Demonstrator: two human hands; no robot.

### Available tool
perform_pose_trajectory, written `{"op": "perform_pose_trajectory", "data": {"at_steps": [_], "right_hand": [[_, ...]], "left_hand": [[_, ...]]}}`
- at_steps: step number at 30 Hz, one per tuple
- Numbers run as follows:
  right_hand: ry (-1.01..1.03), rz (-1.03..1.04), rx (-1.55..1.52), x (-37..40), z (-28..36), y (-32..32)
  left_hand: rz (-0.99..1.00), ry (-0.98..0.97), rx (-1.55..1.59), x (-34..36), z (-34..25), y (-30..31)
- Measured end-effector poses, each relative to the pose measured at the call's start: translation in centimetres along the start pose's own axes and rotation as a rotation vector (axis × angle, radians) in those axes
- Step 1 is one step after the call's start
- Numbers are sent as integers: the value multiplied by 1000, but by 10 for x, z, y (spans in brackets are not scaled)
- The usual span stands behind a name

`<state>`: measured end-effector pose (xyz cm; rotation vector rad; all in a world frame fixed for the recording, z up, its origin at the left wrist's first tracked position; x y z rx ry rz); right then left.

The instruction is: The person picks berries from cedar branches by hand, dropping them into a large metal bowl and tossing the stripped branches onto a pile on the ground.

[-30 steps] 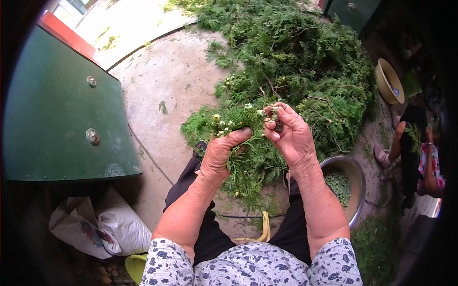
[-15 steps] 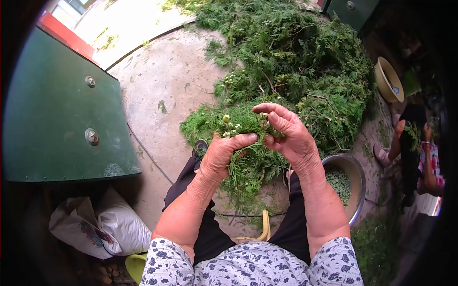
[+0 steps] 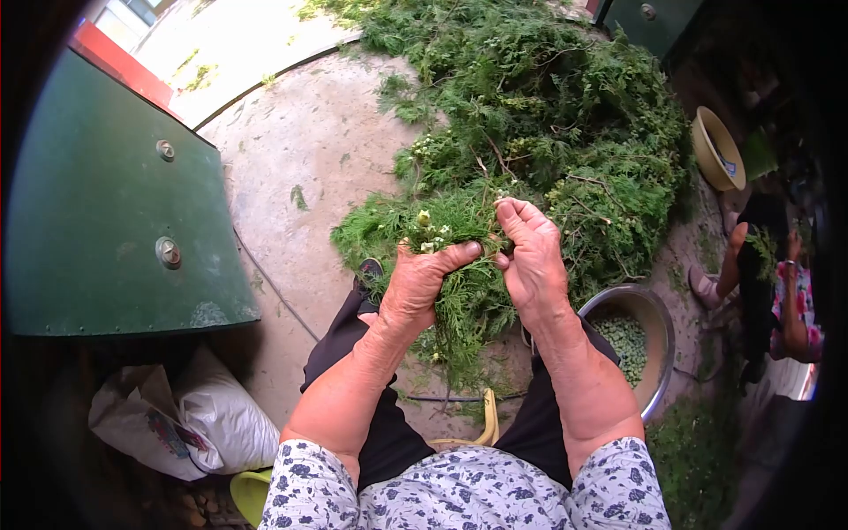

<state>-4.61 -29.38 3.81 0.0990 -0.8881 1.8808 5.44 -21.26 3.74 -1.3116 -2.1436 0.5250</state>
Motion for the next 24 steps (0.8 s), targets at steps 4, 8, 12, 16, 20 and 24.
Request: {"op": "perform_pose_trajectory", "data": {"at_steps": [4,8,12,16,20,24], "right_hand": [[-101,16,-89,-7,-13,10],[-171,25,-144,-8,-18,14],[-109,-22,-72,-6,-15,9],[-1,-240,-207,-24,6,42],[-107,-20,-320,-19,13,31],[-110,118,-366,-19,12,29]], "left_hand": [[-9,8,6,2,-2,-2],[2,15,11,3,-4,-3],[7,18,-3,3,-1,-3],[-38,1,-52,10,-11,1],[-252,-7,-121,3,-15,17],[-230,52,-31,-1,-7,19]]}}
Point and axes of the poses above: each hand's wrist, its own x-axis away from the middle knuckle, its own y-axis out of the back of the hand, z = x × y, the point moved 4 cm from there along -x, towards the middle knuckle, and after that the axes turned 7 degrees about -y, right-handed, at the moved point
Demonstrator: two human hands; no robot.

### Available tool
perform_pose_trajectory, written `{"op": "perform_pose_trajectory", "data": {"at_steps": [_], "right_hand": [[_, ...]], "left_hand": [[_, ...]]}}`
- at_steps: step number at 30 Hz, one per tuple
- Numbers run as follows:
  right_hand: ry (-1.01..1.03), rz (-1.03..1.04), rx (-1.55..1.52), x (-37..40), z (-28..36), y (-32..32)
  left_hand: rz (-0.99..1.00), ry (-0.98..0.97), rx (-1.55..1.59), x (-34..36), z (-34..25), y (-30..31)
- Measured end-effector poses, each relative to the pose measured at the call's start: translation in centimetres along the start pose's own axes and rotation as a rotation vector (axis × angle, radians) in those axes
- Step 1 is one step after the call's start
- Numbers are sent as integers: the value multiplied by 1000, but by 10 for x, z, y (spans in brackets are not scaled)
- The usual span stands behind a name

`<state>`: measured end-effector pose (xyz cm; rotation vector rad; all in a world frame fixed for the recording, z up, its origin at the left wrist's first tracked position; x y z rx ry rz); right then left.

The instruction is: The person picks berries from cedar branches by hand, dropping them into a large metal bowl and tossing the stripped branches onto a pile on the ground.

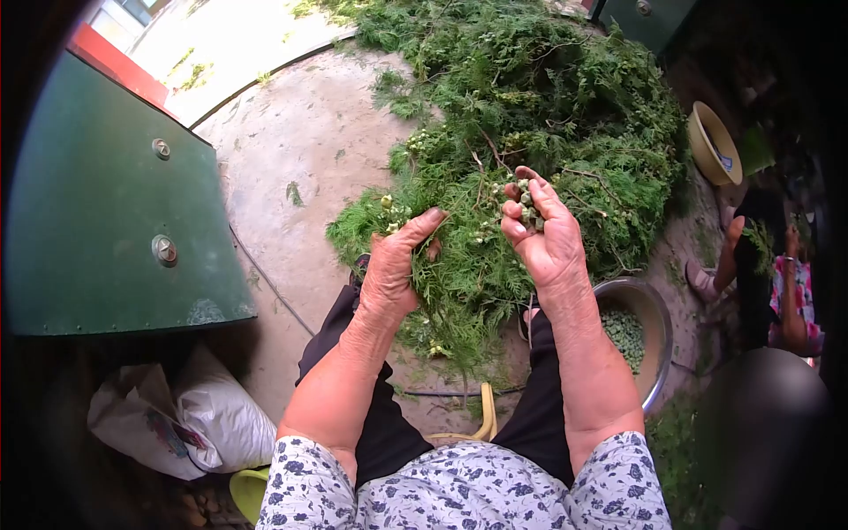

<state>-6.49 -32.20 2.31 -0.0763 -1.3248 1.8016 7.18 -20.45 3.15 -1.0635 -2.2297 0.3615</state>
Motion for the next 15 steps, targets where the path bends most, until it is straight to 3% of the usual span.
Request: {"op": "perform_pose_trajectory", "data": {"at_steps": [8,10,15], "right_hand": [[-23,-44,26,6,6,1],[-6,25,37,5,19,13],[139,-221,159,42,69,46]], "left_hand": [[48,28,153,5,-6,-18],[18,24,179,2,-4,-16],[41,31,95,-1,0,-6]]}}
Point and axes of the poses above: each hand's wrist, its own x-axis away from the middle knuckle, its own y-axis out of the back of the hand, z = x × y, the point moved 4 cm from there along -x, towards the middle knuckle, and after that the axes turned 7 degrees about -y, right-handed, at the moved point
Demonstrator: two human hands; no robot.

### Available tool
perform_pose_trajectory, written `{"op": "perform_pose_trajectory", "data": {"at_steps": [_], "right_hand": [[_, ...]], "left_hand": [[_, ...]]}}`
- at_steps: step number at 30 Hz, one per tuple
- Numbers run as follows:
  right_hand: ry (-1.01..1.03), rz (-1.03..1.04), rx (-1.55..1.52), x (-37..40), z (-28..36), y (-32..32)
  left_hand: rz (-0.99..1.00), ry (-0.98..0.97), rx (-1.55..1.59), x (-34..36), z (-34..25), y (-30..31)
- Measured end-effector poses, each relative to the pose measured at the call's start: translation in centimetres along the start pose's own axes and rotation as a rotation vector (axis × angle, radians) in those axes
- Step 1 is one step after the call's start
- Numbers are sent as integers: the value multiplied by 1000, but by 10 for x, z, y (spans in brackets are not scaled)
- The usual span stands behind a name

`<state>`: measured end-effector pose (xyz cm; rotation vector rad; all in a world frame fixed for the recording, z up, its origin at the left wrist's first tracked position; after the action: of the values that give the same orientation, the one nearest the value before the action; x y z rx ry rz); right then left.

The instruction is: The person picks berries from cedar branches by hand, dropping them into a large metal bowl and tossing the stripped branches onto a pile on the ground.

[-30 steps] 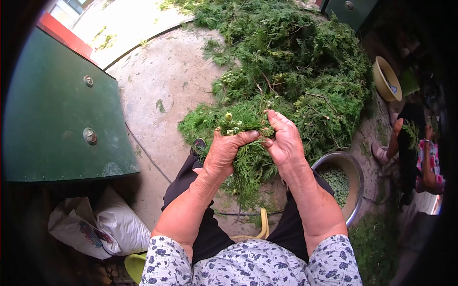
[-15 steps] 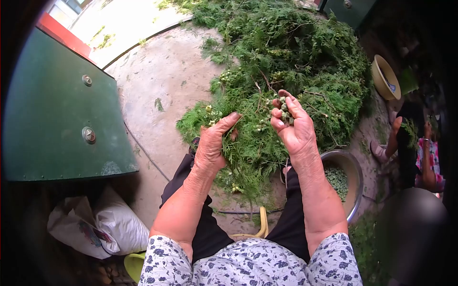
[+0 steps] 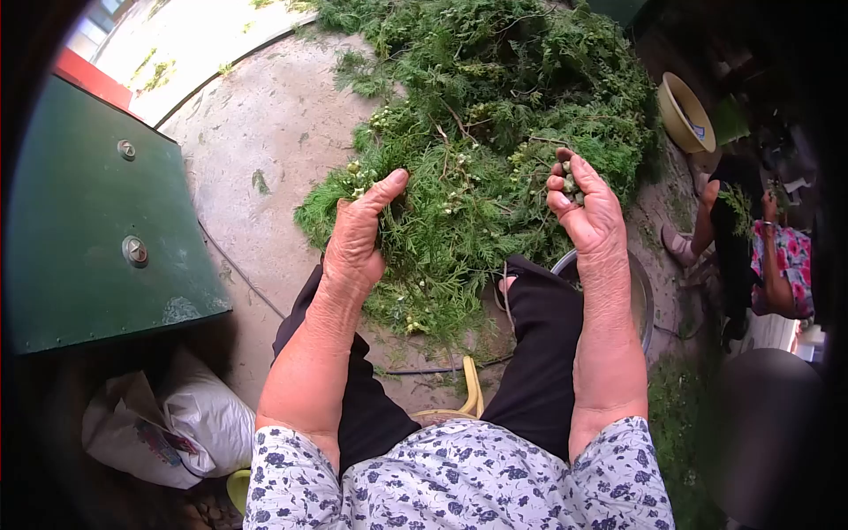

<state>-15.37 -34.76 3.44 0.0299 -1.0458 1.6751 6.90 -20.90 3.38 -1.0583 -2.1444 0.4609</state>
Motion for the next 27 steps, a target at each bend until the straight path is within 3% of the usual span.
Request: {"op": "perform_pose_trajectory", "data": {"at_steps": [3,9,11,13,15,18,21,23,25,27], "right_hand": [[24,-19,109,18,19,43],[74,-362,86,69,15,152],[89,-474,218,88,9,206],[91,-764,582,111,5,242],[3,-862,598,127,-5,278],[58,-862,737,121,-5,359],[184,-827,719,111,2,364],[211,-824,876,104,15,315],[238,-839,842,102,23,288],[-1,-887,1125,97,26,276]], "left_hand": [[8,-19,-57,0,1,6],[40,15,-6,2,4,11],[15,35,-17,6,5,9],[60,44,35,3,10,10],[44,10,-45,10,5,5],[168,-40,-83,13,1,0],[215,-77,-114,15,-1,-3],[245,-81,-122,13,0,-2],[273,-79,-128,12,1,-1],[268,-107,-178,12,-2,1]]}}
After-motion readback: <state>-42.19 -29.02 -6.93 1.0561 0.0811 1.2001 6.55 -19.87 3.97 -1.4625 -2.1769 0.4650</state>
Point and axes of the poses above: each hand's wrist, its own x-axis away from the middle knuckle, its own y-axis out of the back of the hand, z = x × y, the point moved 4 cm from there along -x, towards the middle knuckle, and after that the axes turned 7 degrees about -y, right-handed, at the moved point
